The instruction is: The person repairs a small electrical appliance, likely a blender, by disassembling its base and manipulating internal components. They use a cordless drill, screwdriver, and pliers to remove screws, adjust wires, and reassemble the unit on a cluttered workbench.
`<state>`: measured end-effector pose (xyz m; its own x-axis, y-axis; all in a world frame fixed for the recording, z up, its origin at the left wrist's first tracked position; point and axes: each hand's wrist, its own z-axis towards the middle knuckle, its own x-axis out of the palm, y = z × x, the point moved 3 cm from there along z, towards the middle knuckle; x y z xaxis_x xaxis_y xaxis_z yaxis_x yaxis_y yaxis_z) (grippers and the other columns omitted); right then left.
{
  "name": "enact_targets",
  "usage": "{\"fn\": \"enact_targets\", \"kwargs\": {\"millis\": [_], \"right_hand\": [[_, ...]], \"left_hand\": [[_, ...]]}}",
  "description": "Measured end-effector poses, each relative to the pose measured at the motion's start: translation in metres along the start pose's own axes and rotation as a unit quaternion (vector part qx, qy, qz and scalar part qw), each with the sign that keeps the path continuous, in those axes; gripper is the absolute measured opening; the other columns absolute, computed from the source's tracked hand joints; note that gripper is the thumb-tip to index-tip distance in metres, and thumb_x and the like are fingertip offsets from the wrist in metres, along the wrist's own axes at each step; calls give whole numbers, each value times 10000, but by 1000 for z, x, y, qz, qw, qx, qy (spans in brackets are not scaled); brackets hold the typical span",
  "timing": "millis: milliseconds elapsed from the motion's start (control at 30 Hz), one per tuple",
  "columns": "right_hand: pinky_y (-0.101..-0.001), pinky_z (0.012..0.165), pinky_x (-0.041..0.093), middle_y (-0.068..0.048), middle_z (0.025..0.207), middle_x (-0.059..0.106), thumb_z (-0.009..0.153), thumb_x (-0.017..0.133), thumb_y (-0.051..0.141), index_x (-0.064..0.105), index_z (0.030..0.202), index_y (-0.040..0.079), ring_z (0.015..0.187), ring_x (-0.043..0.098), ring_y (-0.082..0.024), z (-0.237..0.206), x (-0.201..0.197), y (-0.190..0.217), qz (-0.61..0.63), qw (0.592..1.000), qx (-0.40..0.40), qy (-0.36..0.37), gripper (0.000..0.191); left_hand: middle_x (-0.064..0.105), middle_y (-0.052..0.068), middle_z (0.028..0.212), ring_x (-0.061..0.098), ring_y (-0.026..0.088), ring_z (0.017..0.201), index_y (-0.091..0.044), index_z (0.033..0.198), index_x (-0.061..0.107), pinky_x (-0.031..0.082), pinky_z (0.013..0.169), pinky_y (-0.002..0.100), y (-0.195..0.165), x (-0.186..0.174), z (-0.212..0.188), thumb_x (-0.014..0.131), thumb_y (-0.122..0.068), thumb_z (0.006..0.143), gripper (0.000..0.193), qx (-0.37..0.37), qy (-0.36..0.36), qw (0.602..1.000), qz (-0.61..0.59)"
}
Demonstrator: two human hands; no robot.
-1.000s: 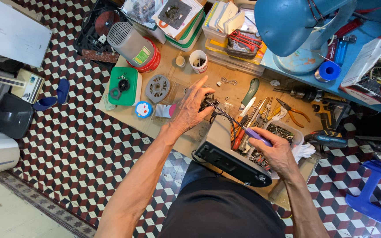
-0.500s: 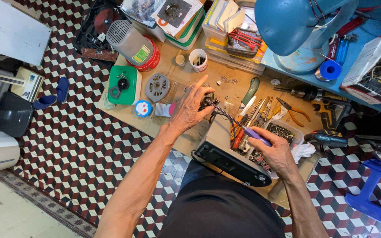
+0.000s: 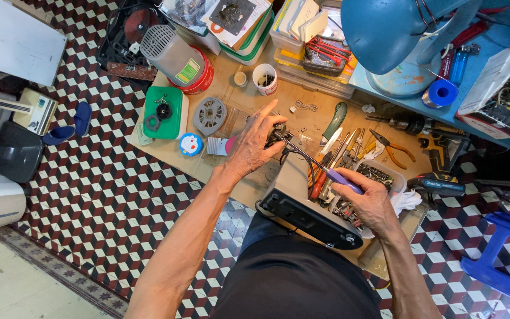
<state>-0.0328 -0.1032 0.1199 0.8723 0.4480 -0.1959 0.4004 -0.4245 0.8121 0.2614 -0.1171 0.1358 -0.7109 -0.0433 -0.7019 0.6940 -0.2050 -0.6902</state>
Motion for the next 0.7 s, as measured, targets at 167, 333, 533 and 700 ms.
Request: {"fn": "enact_targets", "kwargs": {"millis": [167,333,533,700], "right_hand": [[-260,498,464,-27,883,723,836,751,275,704,1317,155,592,569,-100,-2,0,1,-9,1000,10,-9,498],[-249,595,502,4,964,680,867,738,254,713,1286,133,693,594,-87,-5,1,-3,-25,997,-72,-11,437],[-244,593,457,0,900,642,882,748,223,727,1292,122,693,549,-79,-4,1,-11,-51,991,-122,-30,422],[-221,512,484,17,893,639,866,736,238,709,1284,148,598,557,-68,-4,2,-17,-39,995,-87,-23,428]], "left_hand": [[384,145,1599,428,378,1442,-130,1330,558,403,1175,469,0,0,0,818,-148,831,562,2,0,1000,-4],[380,148,1605,428,379,1445,-129,1333,554,402,1180,471,0,4,-4,815,-143,831,566,6,0,1000,-7],[378,148,1607,427,380,1441,-131,1331,556,399,1178,476,1,5,-3,813,-144,833,560,2,3,1000,-6],[370,145,1613,428,374,1443,-131,1340,544,396,1184,475,1,7,-5,805,-156,838,566,1,9,1000,-4]]}}
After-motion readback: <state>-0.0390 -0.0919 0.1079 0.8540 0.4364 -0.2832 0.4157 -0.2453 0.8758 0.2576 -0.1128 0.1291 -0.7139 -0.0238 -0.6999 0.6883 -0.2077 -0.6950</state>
